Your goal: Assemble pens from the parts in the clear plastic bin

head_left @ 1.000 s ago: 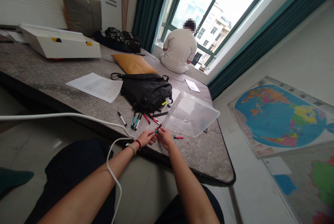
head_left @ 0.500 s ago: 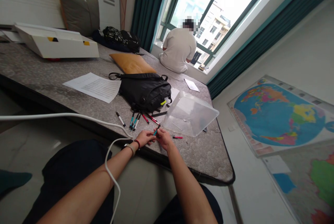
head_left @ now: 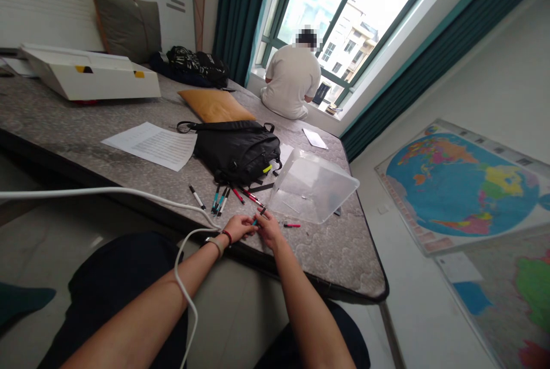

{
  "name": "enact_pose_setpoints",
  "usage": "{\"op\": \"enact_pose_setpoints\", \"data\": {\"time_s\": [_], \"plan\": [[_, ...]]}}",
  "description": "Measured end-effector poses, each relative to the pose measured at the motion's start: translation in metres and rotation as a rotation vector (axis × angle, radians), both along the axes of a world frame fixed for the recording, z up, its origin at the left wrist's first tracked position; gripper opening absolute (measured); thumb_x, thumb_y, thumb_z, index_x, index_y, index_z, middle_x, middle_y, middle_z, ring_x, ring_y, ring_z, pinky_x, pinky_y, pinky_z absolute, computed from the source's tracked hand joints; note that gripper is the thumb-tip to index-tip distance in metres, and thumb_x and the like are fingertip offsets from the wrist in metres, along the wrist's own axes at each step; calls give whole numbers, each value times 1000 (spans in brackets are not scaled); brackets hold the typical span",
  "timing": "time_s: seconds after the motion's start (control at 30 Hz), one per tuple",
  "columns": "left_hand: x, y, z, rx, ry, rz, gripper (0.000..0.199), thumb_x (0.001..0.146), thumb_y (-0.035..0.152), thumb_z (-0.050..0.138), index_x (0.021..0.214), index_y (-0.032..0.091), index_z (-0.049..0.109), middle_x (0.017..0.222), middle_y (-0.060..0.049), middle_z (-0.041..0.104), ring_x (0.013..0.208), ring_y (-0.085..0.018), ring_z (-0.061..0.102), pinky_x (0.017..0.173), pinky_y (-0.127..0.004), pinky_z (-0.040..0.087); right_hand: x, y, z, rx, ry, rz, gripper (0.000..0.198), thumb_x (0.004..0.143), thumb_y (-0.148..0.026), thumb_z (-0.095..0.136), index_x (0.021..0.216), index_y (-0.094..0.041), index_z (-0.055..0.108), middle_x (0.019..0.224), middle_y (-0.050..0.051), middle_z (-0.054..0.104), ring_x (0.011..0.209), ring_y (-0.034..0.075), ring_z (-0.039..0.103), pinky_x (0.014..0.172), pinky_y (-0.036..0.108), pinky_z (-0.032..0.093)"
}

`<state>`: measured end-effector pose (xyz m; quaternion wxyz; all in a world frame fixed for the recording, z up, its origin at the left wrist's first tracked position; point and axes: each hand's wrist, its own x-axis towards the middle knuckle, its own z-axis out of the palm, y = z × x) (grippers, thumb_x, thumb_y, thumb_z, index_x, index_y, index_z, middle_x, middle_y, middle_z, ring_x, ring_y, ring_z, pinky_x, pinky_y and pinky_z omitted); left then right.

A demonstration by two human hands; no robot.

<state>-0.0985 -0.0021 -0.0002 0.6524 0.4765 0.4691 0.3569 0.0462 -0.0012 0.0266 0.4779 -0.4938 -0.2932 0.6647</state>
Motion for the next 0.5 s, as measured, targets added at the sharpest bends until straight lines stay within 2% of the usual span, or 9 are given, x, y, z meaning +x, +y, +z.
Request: {"op": "enact_pose_setpoints", "data": {"time_s": [0.1, 0.23, 0.5], "plan": [[1, -2, 4, 7, 12, 13, 45, 59, 48, 85, 82, 15, 65, 67, -4, 71, 62, -17, 69, 46, -21, 47, 0, -2, 0, 39, 51, 18, 48, 68, -36, 82, 110, -19, 65, 80, 0, 69, 67, 13, 62, 54, 21, 46], [1, -3, 7, 14, 34, 2, 44, 60, 48, 84, 82, 15, 66, 67, -4, 71, 63, -16, 68, 47, -21, 46, 2, -6, -4, 20, 132, -33, 41, 76, -45, 75, 107, -19, 66, 85, 2, 70, 76, 16, 65, 58, 23, 50], [3, -2, -2, 42, 78, -34, 44, 60, 50, 83, 80, 16, 64, 66, -3, 71, 63, -16, 68, 47, -21, 45, -2, -8, -15, 69, 101, -156, 35, 66, -38, 84, 77, -19, 57, 72, 0, 68, 63, 13, 62, 53, 20, 48]]}}
